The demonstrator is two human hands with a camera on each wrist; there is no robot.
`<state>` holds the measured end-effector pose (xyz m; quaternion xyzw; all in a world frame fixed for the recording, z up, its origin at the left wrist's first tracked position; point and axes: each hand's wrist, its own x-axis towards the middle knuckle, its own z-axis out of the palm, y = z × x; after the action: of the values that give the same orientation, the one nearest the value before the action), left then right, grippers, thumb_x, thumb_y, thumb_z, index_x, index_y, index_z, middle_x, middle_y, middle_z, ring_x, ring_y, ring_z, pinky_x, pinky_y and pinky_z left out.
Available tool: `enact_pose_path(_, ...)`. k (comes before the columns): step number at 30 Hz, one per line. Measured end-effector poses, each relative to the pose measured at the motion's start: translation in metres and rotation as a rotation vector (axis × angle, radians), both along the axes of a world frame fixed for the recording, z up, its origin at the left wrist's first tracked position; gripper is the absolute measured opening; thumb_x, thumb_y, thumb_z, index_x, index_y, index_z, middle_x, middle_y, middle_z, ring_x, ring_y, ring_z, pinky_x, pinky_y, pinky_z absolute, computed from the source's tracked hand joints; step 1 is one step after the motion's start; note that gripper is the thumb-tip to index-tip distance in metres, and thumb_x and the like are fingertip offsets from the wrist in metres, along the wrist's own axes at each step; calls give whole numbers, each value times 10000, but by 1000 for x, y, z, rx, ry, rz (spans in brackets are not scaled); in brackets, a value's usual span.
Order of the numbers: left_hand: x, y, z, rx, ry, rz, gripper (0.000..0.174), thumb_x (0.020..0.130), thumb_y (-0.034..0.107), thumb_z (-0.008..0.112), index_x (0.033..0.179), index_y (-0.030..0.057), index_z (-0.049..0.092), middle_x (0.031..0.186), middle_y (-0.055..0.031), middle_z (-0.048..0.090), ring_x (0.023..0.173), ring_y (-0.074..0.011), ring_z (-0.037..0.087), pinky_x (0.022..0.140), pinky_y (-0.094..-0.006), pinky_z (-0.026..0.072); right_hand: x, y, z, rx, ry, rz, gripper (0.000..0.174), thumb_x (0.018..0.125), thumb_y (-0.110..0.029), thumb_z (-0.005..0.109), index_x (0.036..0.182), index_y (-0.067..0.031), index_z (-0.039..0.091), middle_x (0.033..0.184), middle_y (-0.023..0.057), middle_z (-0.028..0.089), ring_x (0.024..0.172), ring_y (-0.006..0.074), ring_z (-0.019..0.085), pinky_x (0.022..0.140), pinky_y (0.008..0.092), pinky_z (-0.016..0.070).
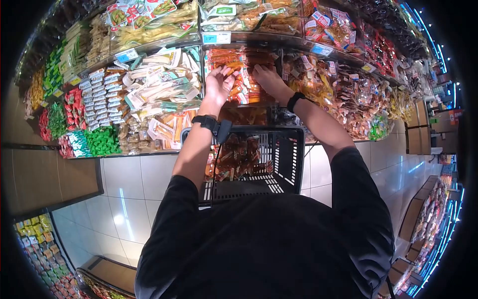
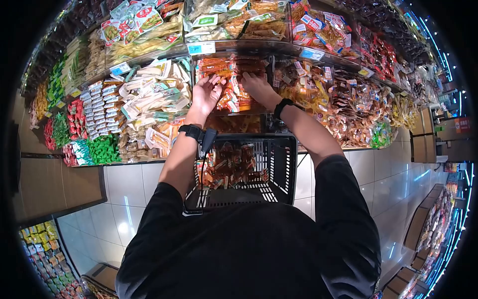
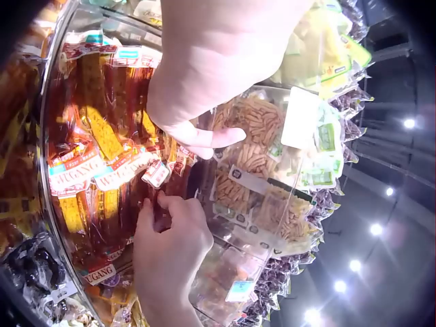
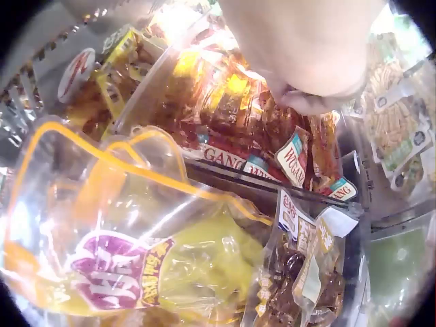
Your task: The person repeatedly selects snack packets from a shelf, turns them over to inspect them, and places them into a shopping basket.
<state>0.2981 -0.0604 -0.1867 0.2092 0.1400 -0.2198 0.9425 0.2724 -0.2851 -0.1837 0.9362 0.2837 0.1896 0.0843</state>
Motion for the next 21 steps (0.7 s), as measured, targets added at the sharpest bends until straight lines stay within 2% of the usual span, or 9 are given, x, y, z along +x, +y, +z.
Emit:
enact_pose_path(2,0,1,-4,-16,-30,-25,341,983,192,504,1213,-56,466,1155,-177,550,981,-373,640,706,-312,579,8,0,-1,15,-44,10,156,852,-105,594,978,-22,634,1129,115,578,980,262,661,764,384,591)
enact_pose_path(4,0,2,-4,-5,-24,-19,340,980,190,510,1209,-58,468,1152,-176,551,976,-372,640,705,-311,578,18,2,2,-78,107,-126,143,853,-105,597,952,-12,643,1145,127,573,993,280,658,746,393,594)
enact_pose_path(9,2,3,-9,49,-1,-33,219,960,135,504,1078,-49,499,1059,-191,566,949,-341,651,654,-268,564,25,3,-11,-91,84,-190,238,816,-83,600,1041,-12,629,1101,106,548,1009,261,625,825,351,568)
enact_pose_path(11,10,3,-27,58,-19,-82,227,963,126,493,1091,-59,510,1056,-186,587,916,-329,644,656,-272,565,20,4,-15,-88,66,-189,255,811,-82,600,1052,-4,626,1101,100,546,1022,255,613,832,338,569)
enact_pose_path(13,10,4,-27,74,-36,-129,237,966,118,481,1104,-70,521,1052,-182,608,883,-317,637,658,-277,566,6,2,-18,-116,-102,-141,340,801,-90,599,1123,18,601,1093,100,539,1041,255,584,902,356,547)
enact_pose_path(14,9,2,-28,111,-31,-123,228,958,102,477,1101,-70,522,1031,-183,606,892,-319,641,655,-274,568,2,0,-18,-56,-6,-148,465,806,-85,580,1249,52,546,1182,149,543,1082,291,571,998,412,500)
enact_pose_path(17,-1,1,-15,189,-24,-83,232,938,79,483,1118,-63,519,1020,-202,606,943,-337,667,686,-292,585,-11,-4,-23,56,-80,-75,413,835,-99,573,1209,77,576,1284,193,537,1127,313,574,938,440,522)
enact_pose_path(18,-1,2,-12,201,-33,-112,189,943,91,474,1089,-19,521,1007,-172,616,933,-329,678,694,-307,577,-14,-5,-20,58,-43,-80,482,826,-64,560,1279,97,531,1335,213,523,1107,325,586,958,429,509)
enact_pose_path(21,-13,9,4,265,-34,-176,187,954,111,466,1112,31,525,1027,-138,624,947,-315,685,715,-322,568,-34,-7,-8,199,-49,-57,435,805,-34,563,1222,89,558,1245,218,566,1055,350,599,942,427,509)
